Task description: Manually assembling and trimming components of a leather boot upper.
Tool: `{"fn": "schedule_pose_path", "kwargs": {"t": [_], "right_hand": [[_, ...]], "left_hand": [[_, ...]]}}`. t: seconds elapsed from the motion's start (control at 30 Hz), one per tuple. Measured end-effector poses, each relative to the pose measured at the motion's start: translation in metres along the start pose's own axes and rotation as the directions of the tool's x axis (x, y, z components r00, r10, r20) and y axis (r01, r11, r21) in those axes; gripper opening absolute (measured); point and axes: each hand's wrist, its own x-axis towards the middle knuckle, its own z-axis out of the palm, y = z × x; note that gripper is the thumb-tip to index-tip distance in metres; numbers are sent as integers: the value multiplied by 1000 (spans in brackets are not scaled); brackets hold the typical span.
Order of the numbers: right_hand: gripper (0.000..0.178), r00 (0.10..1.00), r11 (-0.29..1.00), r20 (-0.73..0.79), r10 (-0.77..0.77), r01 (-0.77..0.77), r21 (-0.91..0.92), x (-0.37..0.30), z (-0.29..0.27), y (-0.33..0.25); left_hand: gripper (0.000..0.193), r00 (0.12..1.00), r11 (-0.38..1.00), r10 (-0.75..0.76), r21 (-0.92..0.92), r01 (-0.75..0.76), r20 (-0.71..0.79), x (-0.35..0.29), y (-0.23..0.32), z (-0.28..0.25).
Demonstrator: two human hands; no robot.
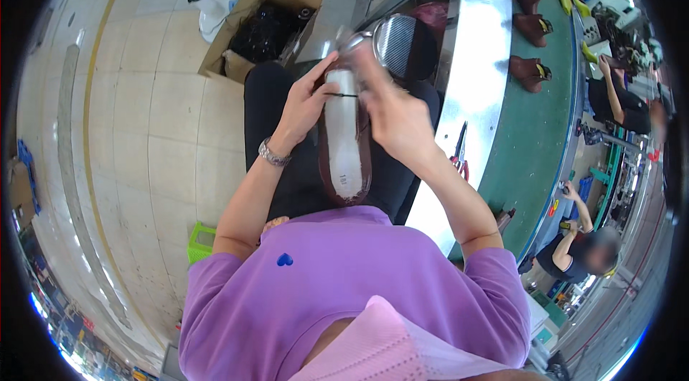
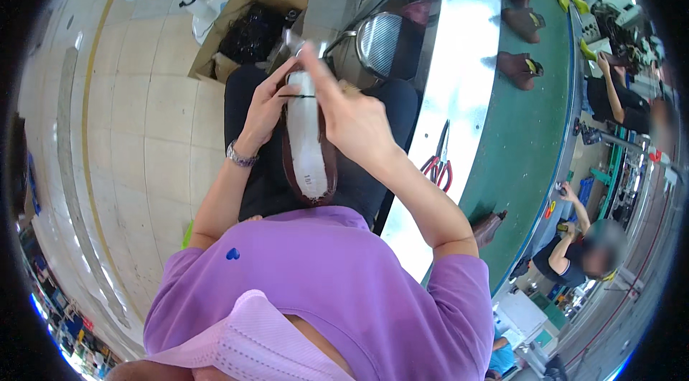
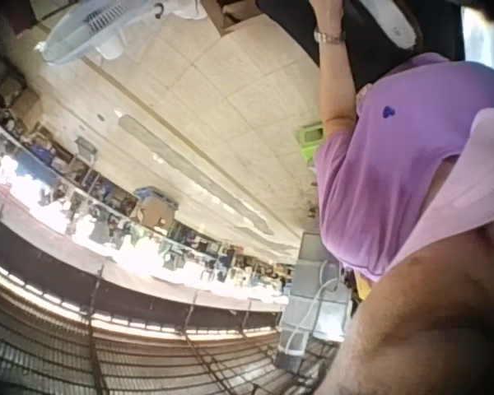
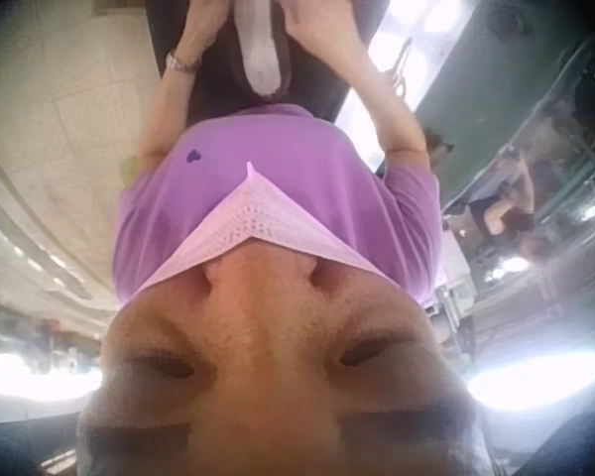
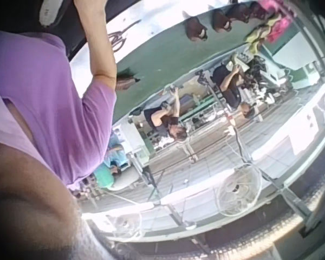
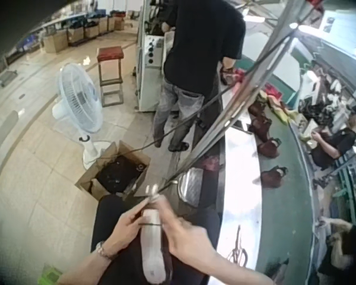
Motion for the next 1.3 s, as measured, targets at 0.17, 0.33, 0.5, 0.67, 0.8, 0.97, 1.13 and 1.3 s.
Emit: {"fn": "schedule_pose_path", "kwargs": {"t": [0.17, 0.33, 0.5, 0.67, 0.8, 0.97, 1.13, 1.3], "right_hand": [[71, 953, 973, 289, 95, -151, 177, -10, -11, 5], [71, 832, 862, -233, 503, -504, 58, -49, -13, 88], [65, 639, 735, -540, 548, -676, -55, -80, 31, 210], [45, 540, 725, -535, 650, -652, 222, -146, 32, 177], [41, 228, 352, -427, 875, -905, 239, -219, 43, 132], [42, 374, 448, -273, 886, -841, 302, -240, 53, 137], [48, 667, 36, 305, 679, -445, 895, -180, 1, 66], [52, 761, -59, 624, 179, -625, 779, -128, -25, -5]], "left_hand": [[61, 999, 999, 32, -39, -33, -34, -24, 2, -12], [71, 1000, 981, -28, 191, 27, 5, -60, 1, -1], [55, 995, 838, 78, 545, -30, -66, -62, -10, -5], [39, 979, 579, 67, 806, 120, -194, -78, 11, -21], [46, 914, 415, 375, 910, -14, -157, -74, 6, -26], [36, 982, 475, 129, 878, 59, -136, -82, 25, -38], [33, 967, 619, 229, 783, -58, -110, -79, 5, -22], [22, 938, 452, 341, 886, -106, -61, -82, 2, 9]]}}
